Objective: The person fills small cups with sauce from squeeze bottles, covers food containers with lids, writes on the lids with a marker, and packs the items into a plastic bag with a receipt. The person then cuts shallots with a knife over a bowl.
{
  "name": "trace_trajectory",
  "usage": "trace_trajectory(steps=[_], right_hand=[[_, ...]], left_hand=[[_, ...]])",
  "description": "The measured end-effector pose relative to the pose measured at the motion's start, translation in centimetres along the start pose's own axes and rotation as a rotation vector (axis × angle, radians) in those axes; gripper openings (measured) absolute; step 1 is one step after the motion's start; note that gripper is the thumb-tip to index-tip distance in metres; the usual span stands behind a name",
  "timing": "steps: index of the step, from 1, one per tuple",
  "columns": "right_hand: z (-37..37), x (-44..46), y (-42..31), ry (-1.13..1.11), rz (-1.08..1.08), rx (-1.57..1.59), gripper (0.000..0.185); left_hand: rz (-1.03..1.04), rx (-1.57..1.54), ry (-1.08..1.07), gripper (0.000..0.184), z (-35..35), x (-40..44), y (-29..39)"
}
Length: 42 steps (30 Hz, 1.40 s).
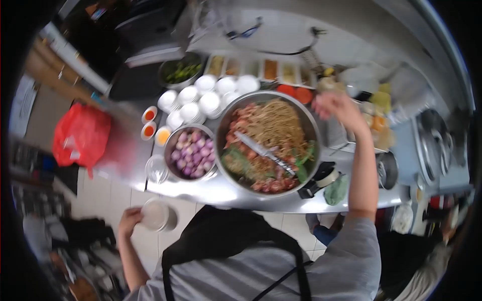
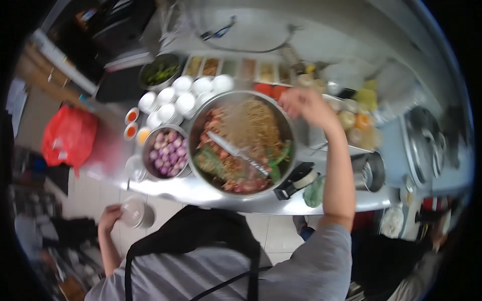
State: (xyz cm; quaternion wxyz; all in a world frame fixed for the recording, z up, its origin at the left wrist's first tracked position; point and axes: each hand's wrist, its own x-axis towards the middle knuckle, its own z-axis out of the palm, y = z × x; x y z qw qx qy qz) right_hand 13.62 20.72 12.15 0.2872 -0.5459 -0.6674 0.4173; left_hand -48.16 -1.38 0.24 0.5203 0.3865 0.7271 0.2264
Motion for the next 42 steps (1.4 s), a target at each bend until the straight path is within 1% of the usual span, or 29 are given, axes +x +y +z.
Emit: trace_trajectory(steps=[1,2,3,4,5,6,7,8,9,11,13,15,17,19,20,22,23,24,26,27,28,30,34,36,38,39,40,41,42], right_hand=[[3.1,-1.8,0.0,-0.281,-0.031,0.185,0.014],[6.2,-4.1,0.1,-0.553,0.025,0.208,0.013],[9.3,-6.5,0.5,-0.761,-0.098,0.174,0.013],[11.6,-8.6,2.4,-0.971,-0.262,0.039,0.022],[13.6,-10.8,4.7,-1.151,-0.32,-0.082,0.033],[15.0,-12.4,4.9,-1.274,0.079,-0.077,0.025],[15.8,-14.5,6.0,-1.146,0.152,-0.026,0.03],[16.3,-16.3,7.0,-1.041,0.056,-0.181,0.032],[18.6,-19.3,11.5,-0.896,-0.057,-0.291,0.028],[22.4,-21.3,15.8,-0.747,-0.164,-0.379,0.026],[24.4,-21.2,15.9,-0.945,0.204,-0.785,0.021],[27.1,-22.6,20.2,-0.953,0.257,-0.749,0.019],[28.6,-23.5,21.6,-0.959,0.309,-0.71,0.017],[29.6,-24.1,20.6,-0.561,0.107,-0.702,0.017],[30.3,-23.9,19.7,-0.561,0.113,-0.702,0.017],[30.9,-21.7,14.9,-0.315,0.233,-0.655,0.015],[30.6,-21.5,13.8,-0.375,0.132,-0.474,0.018],[29.5,-20.4,12.1,-0.371,0.139,-0.474,0.018],[28.9,-18.5,8.9,-0.463,0.614,0.479,0.026],[30.7,-19.0,9.5,-0.266,0.669,0.9,0.032],[32.6,-19.4,9.4,-0.169,0.677,1.004,0.032],[37.6,-20.8,9.7,-0.053,0.68,0.941,0.031],[49.7,-24.5,14.1,0.013,0.732,0.524,0.031],[55.8,-27.0,18.7,0.062,0.741,0.401,0.031],[61.4,-30.5,25.7,0.231,0.683,0.49,0.031],[56.4,-28.3,18.8,-0.034,0.743,0.215,0.031],[50.3,-25.0,9.6,-0.311,0.732,-0.063,0.03],[49.1,-24.8,9.4,-0.258,0.757,-0.09,0.03],[47.8,-24.5,9.1,-0.205,0.782,-0.115,0.03]], left_hand=[[0.01,0.023,-0.011,0.033,1.8,0.1,0.2],[0.019,-0.031,-0.025,0.032,3.6,0.2,0.6],[0.004,-0.021,-0.053,0.031,4.8,0.3,1.3],[0.025,-0.056,-0.047,0.031,5.9,0.6,1.4],[0.031,-0.095,-0.03,0.031,6.9,0.8,1.6],[0.045,-0.131,-0.017,0.031,7.7,1.0,1.6],[0.04,-0.147,-0.008,0.032,8.2,1.4,1.4],[0.038,-0.16,-0.004,0.032,8.6,1.7,1.0],[0.022,-0.162,0.013,0.032,8.8,2.0,0.5],[0.076,-0.236,0.125,0.029,9.0,2.9,-0.5],[0.072,-0.249,0.189,0.028,8.7,3.7,-0.8],[0.093,-0.277,0.28,0.027,8.5,3.9,-0.3],[0.111,-0.3,0.341,0.028,8.6,5.1,-1.1],[0.104,-0.343,0.39,0.026,8.8,5.5,-0.9],[0.102,-0.343,0.385,0.026,9.2,5.7,-0.6],[0.13,-0.525,0.396,0.022,9.8,6.1,-0.3],[0.102,-0.55,0.342,0.022,9.4,5.9,-0.1],[0.102,-0.548,0.334,0.022,8.5,5.6,0.2],[0.115,-0.299,0.299,0.02,5.6,5.6,0.1],[0.086,-0.218,0.249,0.018,4.1,6.3,-1.1],[0.092,-0.212,0.227,0.018,2.9,6.9,-1.8],[0.075,-0.176,0.025,0.019,0.6,7.9,-3.1],[0.121,-0.165,-0.15,0.02,-2.1,9.7,-4.0],[0.182,-0.144,-0.232,0.021,-3.0,10.4,-4.0],[0.148,-0.074,-0.279,0.02,-4.0,11.3,-4.0],[0.174,-0.038,-0.337,0.021,-4.4,11.5,-3.3],[0.193,-0.001,-0.388,0.021,-4.9,11.2,-2.4],[0.221,0.008,-0.422,0.021,-5.3,11.1,-1.5],[0.277,0.052,-0.556,0.021,-5.5,10.9,-0.5]])
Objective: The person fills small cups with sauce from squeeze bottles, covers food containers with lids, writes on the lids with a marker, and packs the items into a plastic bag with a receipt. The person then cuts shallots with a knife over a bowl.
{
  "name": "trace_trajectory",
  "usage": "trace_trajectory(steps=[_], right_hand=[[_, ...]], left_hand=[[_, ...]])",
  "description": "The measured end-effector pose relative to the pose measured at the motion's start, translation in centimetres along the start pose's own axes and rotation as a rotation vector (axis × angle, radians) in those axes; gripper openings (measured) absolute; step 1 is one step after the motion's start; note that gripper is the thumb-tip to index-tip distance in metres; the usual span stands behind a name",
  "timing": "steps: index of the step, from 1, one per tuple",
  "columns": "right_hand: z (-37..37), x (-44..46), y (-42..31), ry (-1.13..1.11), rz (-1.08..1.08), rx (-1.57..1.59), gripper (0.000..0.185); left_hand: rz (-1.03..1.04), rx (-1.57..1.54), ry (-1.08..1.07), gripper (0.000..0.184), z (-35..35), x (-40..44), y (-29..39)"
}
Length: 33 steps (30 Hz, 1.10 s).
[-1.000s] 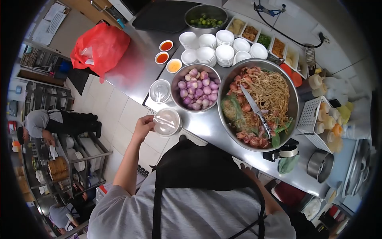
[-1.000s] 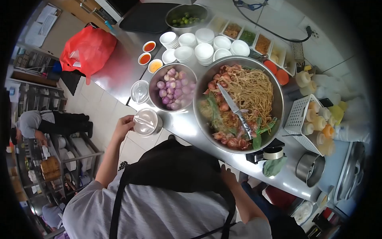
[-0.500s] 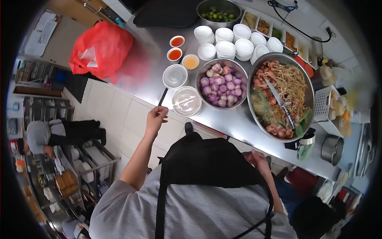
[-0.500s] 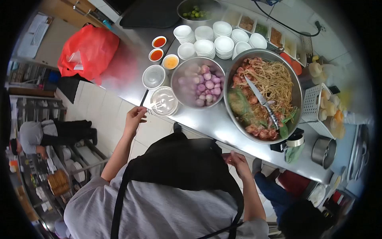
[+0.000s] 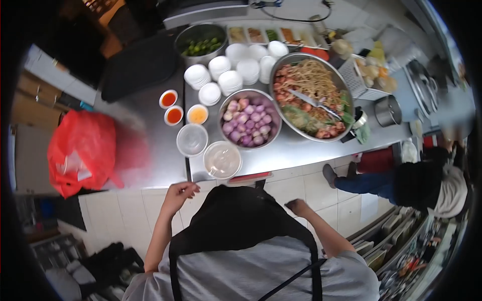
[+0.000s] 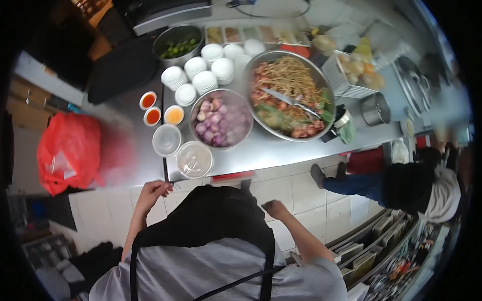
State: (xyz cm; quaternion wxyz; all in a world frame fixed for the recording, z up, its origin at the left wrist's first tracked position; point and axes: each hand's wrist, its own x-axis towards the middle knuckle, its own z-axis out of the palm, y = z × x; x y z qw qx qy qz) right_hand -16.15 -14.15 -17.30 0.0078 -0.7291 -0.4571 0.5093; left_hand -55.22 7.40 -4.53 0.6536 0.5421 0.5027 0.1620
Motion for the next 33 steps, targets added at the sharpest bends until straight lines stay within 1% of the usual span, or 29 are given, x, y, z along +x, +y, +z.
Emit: trace_trajectory(steps=[1,2,3,4,5,6,7,8,9,10,11,12,14,15,17,19,20,21,22,23,24,25,27,28,29,30,32,33], right_hand=[[-3.1,-2.4,-4.5,0.211,-0.068,0.022,0.028],[-5.8,-4.5,-8.5,0.169,-0.124,0.285,0.024],[-6.6,-5.1,-9.5,-0.043,-0.23,0.502,0.028],[-6.9,-6.8,-11.6,-0.15,-0.354,0.541,0.03],[-6.7,-7.7,-13.6,-0.256,-0.481,0.573,0.032],[-5.0,-6.5,-13.2,-0.236,-0.614,0.408,0.038],[-4.4,-6.9,-14.1,-0.289,-0.455,0.666,0.04],[-0.5,-3.3,-10.6,-0.339,-0.413,0.711,0.041],[2.1,0.8,-7.5,-0.389,-0.371,0.753,0.041],[-1.2,-0.7,-10.0,-0.36,-0.126,0.701,0.04],[-2.4,-1.0,-10.2,-0.345,-0.135,0.701,0.04],[-3.6,-1.1,-10.0,-0.313,-0.029,0.604,0.039],[-5.9,-0.5,-9.1,-0.25,0.178,0.415,0.036],[-7.1,0.1,-8.6,-0.245,0.169,0.424,0.036],[-8.7,1.0,-7.3,-0.162,-0.027,0.127,0.04],[-8.1,2.9,-3.0,-0.024,-0.25,-0.178,0.031],[-6.5,4.3,-0.2,0.05,-0.357,-0.349,0.027],[-7.1,4.3,0.3,0.123,-0.435,-0.488,0.024],[-7.9,4.5,0.6,0.156,-0.473,-0.531,0.022],[-9.2,4.2,1.8,0.051,-0.453,-0.27,0.025],[-12.3,2.5,0.6,-0.057,-0.426,-0.011,0.029],[-13.8,1.6,0.2,-0.06,-0.429,0.038,0.028],[-14.3,2.5,1.0,-0.098,-0.427,0.019,0.029],[-14.5,2.7,1.2,-0.127,-0.42,-0.002,0.031],[-15.0,2.4,1.8,-0.199,-0.33,0.006,0.029],[-17.1,1.0,1.7,-0.273,-0.238,0.012,0.027],[-24.7,-3.7,-1.0,-0.225,-0.546,0.303,0.026],[-26.7,-4.4,-1.6,-0.061,-0.61,0.416,0.022]], left_hand=[[0.047,0.038,-0.133,0.021,0.0,0.3,1.1],[0.069,0.045,-0.154,0.021,0.5,0.8,2.5],[0.173,0.107,-0.32,0.022,1.8,1.1,4.0],[0.275,0.169,-0.482,0.023,3.4,1.6,5.1],[0.304,0.271,-0.542,0.024,5.2,2.3,6.1],[0.335,0.373,-0.597,0.025,7.1,3.0,7.0],[0.459,0.529,-0.616,0.025,9.0,4.1,6.9],[0.583,0.687,-0.628,0.025,10.9,5.6,6.0],[0.613,0.781,-0.649,0.023,12.7,6.9,5.1],[0.589,0.831,-0.684,0.02,14.3,7.7,5.5],[0.551,0.841,-0.688,0.019,15.8,8.2,6.1],[0.51,0.851,-0.691,0.019,17.2,8.5,6.8],[0.524,0.788,-0.761,0.018,19.1,10.0,7.1],[0.508,0.744,-0.758,0.018,19.9,10.4,7.8],[0.479,0.71,-0.766,0.019,21.3,11.1,8.9],[0.476,0.688,-0.723,0.022,22.9,12.4,9.9],[0.473,0.693,-0.724,0.022,23.7,12.8,10.5],[0.414,0.677,-0.744,0.022,24.5,13.2,11.3],[0.355,0.66,-0.762,0.022,25.3,13.7,11.8],[0.331,0.662,-0.737,0.022,26.1,14.2,11.7],[0.326,0.661,-0.733,0.022,26.7,14.6,12.0],[0.309,0.67,-0.707,0.023,27.3,14.9,12.2],[0.276,0.68,-0.675,0.023,28.1,15.2,12.8],[0.264,0.741,-0.655,0.021,28.3,15.4,13.3],[0.25,0.798,-0.633,0.02,28.6,15.6,13.7],[0.231,0.79,-0.624,0.02,28.7,15.9,13.7],[0.403,0.633,-0.557,0.021,28.9,15.9,13.1],[0.427,0.531,-0.543,0.023,29.3,15.5,13.7]])
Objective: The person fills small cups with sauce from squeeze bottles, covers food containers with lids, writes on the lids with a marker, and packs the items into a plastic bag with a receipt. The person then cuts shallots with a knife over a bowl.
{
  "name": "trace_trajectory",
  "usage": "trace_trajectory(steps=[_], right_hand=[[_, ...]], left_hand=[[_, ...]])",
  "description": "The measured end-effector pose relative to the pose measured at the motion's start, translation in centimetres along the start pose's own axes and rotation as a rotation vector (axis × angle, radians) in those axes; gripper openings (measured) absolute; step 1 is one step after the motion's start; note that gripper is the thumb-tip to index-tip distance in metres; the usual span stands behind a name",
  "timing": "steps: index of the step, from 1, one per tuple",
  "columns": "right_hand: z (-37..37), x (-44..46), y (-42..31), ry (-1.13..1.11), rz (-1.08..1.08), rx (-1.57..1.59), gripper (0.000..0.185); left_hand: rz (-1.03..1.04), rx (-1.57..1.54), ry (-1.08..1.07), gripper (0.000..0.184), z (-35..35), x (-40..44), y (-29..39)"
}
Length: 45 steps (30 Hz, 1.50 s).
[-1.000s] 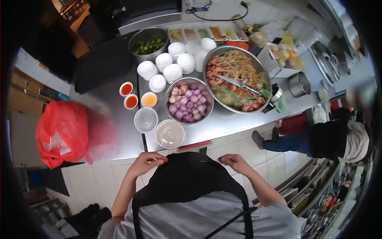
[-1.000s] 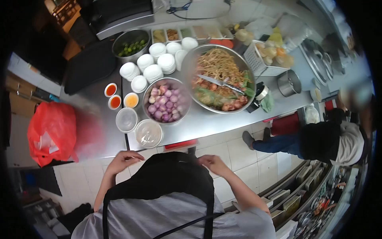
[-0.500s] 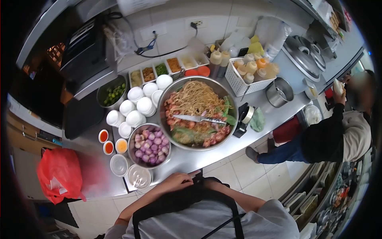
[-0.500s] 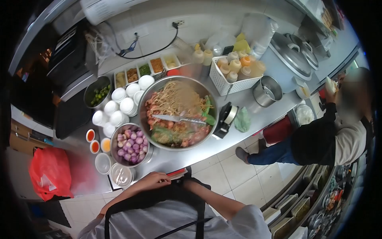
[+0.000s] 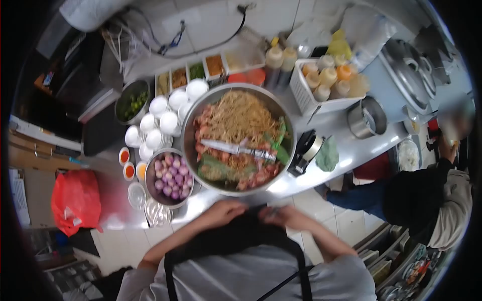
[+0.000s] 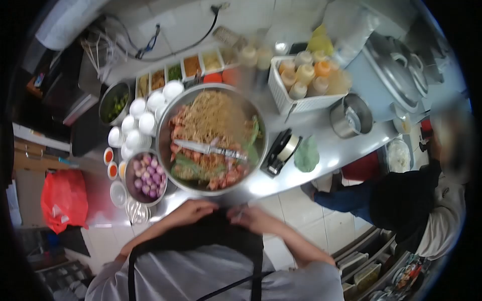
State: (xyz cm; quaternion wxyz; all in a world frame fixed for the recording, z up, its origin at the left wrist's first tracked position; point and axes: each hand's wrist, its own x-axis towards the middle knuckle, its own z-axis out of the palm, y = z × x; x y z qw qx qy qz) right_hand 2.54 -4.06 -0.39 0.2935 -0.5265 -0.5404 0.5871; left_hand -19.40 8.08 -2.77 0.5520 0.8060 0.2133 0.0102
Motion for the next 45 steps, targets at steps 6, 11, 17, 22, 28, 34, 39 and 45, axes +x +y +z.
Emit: trace_trajectory(steps=[6,11,17,22,28,34,39,45], right_hand=[[-1.6,5.1,-6.0,0.358,-0.181,0.674,0.015],[3.6,9.5,-9.3,0.252,-0.384,1.273,0.032],[9.3,10.1,-13.7,0.528,-0.403,1.348,0.045],[5.3,6.5,-15.0,0.203,-0.921,1.357,0.034],[15.0,13.0,-12.6,0.438,-0.533,0.954,0.046],[24.5,20.3,-8.1,0.333,-0.304,0.249,0.011],[26.8,20.7,-5.3,0.159,-0.215,0.087,0.01],[28.2,20.8,-3.8,0.137,-0.251,-0.026,0.013]], left_hand=[[-0.137,-0.625,0.039,0.026,-3.2,1.4,6.6],[-0.188,-0.713,0.058,0.029,-4.4,-1.7,6.2],[-0.089,-0.566,0.054,0.034,-5.6,-11.5,5.4],[-0.3,-0.702,0.412,0.027,-7.3,-22.3,-1.0],[-0.475,-0.254,1.039,0.023,-6.9,-28.3,-14.2],[-0.451,0.059,0.96,0.024,-5.1,-24.4,-13.5],[-0.2,0.282,1.094,0.02,-4.9,-24.5,-14.5],[-0.259,0.263,1.052,0.02,-4.5,-24.6,-14.3]])
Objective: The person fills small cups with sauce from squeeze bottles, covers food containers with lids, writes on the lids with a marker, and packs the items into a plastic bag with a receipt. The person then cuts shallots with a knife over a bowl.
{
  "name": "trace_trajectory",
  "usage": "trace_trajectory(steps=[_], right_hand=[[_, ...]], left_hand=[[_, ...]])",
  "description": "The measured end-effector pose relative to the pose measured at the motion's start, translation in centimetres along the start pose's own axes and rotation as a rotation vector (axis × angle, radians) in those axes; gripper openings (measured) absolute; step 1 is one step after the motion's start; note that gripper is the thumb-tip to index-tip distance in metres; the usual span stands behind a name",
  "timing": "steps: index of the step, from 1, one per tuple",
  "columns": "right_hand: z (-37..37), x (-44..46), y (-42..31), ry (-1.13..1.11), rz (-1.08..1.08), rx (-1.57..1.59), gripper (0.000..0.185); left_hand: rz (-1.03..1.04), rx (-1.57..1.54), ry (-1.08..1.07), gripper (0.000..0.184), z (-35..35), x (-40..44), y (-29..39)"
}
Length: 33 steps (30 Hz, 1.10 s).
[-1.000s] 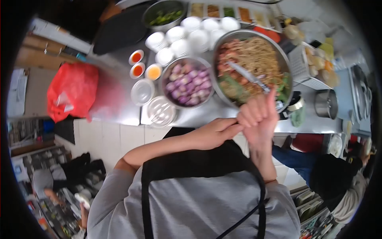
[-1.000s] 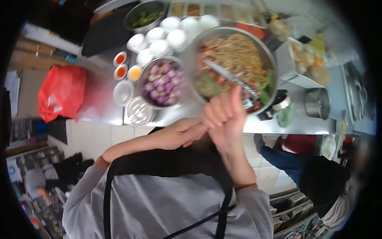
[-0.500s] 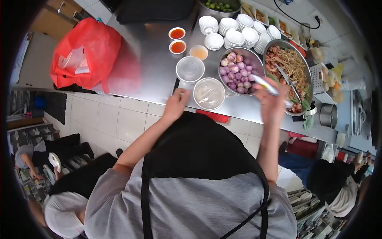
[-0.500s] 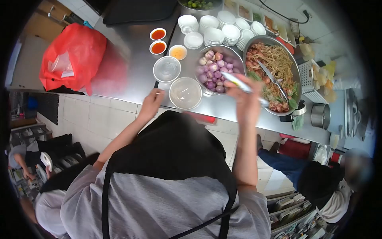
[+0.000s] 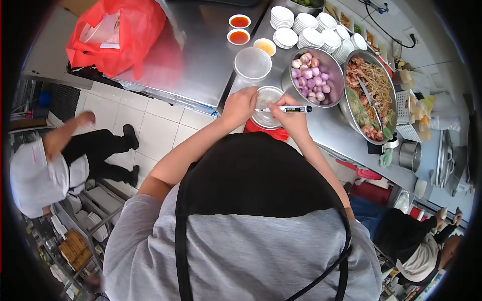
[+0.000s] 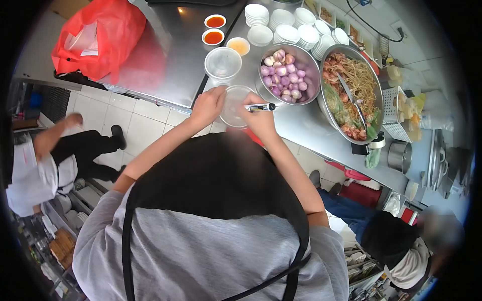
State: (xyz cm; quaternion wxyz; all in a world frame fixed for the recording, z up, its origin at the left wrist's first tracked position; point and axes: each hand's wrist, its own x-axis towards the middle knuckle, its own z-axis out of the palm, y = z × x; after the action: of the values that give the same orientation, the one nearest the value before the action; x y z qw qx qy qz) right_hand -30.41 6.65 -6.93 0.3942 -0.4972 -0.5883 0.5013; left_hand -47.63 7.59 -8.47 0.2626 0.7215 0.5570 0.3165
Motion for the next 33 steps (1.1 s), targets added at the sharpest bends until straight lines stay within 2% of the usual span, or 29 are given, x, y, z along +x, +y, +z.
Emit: trace_trajectory(steps=[3,10,14,16,19,22,33], right_hand=[[0.2,0.0,-0.7,0.053,-0.073,-0.086,0.02],[0.3,-0.2,-1.3,-0.028,-0.063,-0.202,0.02],[-0.1,0.1,-0.4,0.059,-0.093,-0.156,0.021],[-0.1,-0.2,-0.7,0.024,-0.1,-0.271,0.018],[-0.3,-0.2,-0.9,0.073,-0.041,-0.127,0.018],[-0.4,-0.2,-1.5,0.085,-0.062,-0.256,0.021],[-1.0,-0.3,-1.9,0.05,-0.082,-0.232,0.02]], left_hand=[[0.021,0.019,0.01,0.019,0.1,0.0,-0.3],[0.0,0.027,0.002,0.018,0.0,0.0,0.0],[0.024,0.032,0.013,0.018,0.1,-0.1,-0.1],[0.022,0.021,0.022,0.018,0.1,-0.1,-0.1],[0.019,0.022,0.024,0.017,0.0,0.0,-0.1],[0.007,0.03,0.012,0.017,0.0,0.0,0.0],[0.025,0.039,0.015,0.02,-0.2,0.1,0.0]])
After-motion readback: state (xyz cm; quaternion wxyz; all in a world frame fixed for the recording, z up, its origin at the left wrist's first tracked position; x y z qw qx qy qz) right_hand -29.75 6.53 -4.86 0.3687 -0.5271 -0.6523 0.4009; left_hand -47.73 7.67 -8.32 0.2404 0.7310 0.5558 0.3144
